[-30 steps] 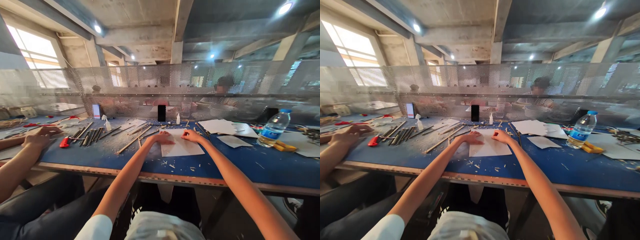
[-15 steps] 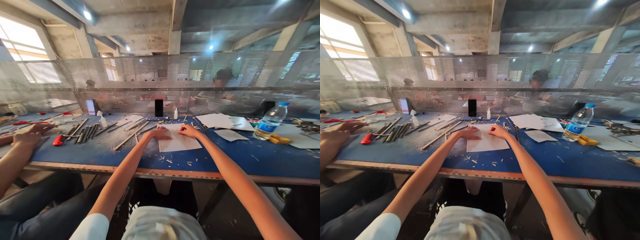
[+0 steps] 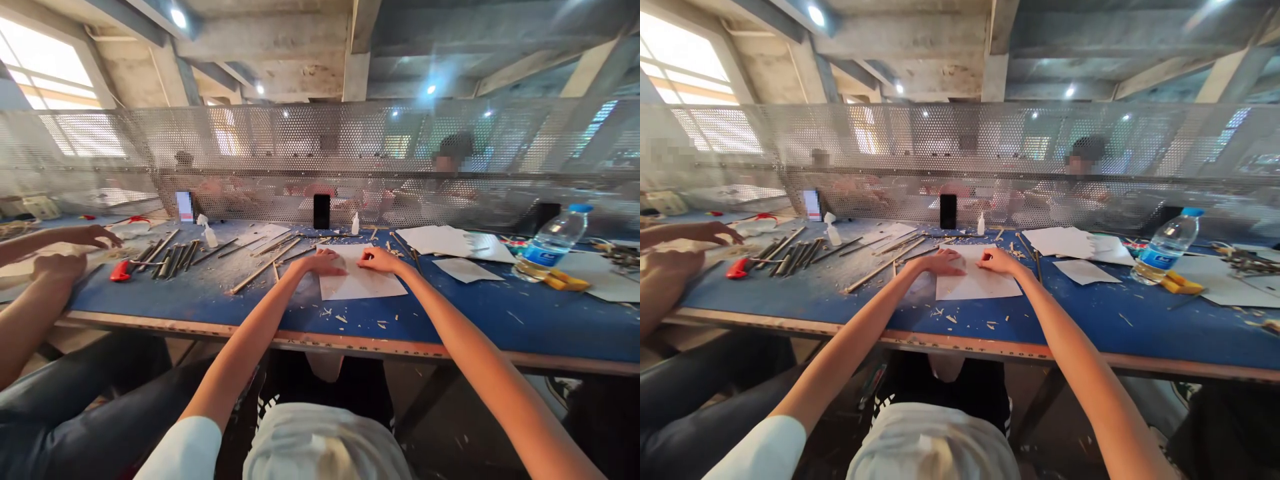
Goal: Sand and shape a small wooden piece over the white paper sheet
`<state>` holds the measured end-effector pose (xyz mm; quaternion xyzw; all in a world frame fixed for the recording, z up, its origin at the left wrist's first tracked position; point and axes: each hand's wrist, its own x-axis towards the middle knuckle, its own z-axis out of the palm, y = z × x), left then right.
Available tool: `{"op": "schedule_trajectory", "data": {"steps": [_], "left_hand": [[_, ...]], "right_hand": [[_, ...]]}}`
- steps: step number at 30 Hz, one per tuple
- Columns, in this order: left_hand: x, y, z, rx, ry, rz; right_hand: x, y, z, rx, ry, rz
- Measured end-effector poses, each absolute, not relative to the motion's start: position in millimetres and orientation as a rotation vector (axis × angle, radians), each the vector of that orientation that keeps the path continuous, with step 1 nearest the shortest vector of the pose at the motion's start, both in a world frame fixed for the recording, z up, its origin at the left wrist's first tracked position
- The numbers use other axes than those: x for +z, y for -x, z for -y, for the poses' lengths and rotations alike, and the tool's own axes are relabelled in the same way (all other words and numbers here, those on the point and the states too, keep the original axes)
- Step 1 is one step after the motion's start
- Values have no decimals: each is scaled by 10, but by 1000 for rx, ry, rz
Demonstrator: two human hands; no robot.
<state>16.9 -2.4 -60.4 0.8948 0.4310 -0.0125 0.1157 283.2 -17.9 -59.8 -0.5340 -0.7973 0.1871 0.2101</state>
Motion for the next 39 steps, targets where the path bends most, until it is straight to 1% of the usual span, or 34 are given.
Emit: {"op": "schedule_trajectory", "data": {"steps": [5, 10, 14, 26, 32, 39], "left_hand": [[-628, -180, -21, -60, -2644, -1277], [-637, -193, -52, -90, -2669, -1262], [-621, -188, -25, -131, -2648, -1278], [-580, -202, 25, -96, -2652, -1257], [-599, -184, 36, -25, -2646, -1232], [-563, -193, 77, -57, -2595, -1299]], "right_hand": [[-602, -2838, 157, 435, 1494, 2192], [-615, -2856, 134, 503, 1457, 2241], [-613, -2848, 136, 464, 1443, 2254], [-587, -2837, 194, 508, 1483, 2232], [-624, -2811, 197, 373, 1511, 2196], [-623, -2832, 179, 408, 1522, 2174]]}}
